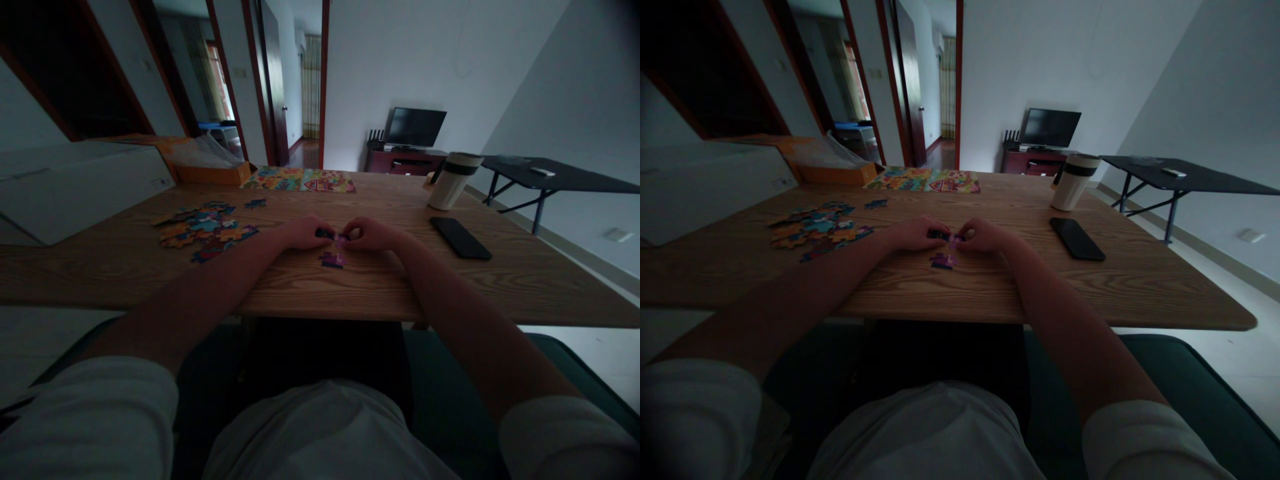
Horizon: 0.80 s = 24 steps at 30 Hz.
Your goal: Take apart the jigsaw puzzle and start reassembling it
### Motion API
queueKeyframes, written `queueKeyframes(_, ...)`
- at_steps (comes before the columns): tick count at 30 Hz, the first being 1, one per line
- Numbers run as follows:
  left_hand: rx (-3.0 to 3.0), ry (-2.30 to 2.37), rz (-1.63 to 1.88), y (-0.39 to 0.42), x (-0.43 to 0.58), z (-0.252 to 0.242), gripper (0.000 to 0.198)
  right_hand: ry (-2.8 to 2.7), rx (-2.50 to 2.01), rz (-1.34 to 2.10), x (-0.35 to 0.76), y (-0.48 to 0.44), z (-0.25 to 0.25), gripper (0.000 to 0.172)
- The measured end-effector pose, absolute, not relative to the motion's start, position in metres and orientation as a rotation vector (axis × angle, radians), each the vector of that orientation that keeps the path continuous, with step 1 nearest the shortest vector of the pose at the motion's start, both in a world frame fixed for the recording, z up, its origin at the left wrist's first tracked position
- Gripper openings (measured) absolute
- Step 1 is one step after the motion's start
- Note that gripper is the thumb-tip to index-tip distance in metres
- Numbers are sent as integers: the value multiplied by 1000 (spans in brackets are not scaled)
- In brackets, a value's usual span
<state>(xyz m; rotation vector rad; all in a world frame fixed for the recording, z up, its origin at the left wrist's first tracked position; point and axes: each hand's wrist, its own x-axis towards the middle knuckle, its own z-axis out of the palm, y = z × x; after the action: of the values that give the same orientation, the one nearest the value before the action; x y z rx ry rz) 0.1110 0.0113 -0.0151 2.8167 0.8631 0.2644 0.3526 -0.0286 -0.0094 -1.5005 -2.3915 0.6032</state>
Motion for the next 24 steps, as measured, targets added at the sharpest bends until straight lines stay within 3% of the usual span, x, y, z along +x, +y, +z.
queueKeyframes(7, 2814, 905, 200, 12, 109, -11, 41, -2396, -1557, 591, 354, -30, -7, 36)
queueKeyframes(16, 2661, 1375, 17, 25, 60, 14, 51, -2286, -1817, 527, 361, -31, -2, 42)
queueKeyframes(20, 2634, 1238, 47, 8, 78, 19, 56, -2245, -1820, 506, 361, -31, -5, 45)
queueKeyframes(24, 2585, 980, -53, -14, 108, 16, 74, -2249, -1727, 530, 362, -27, -8, 43)
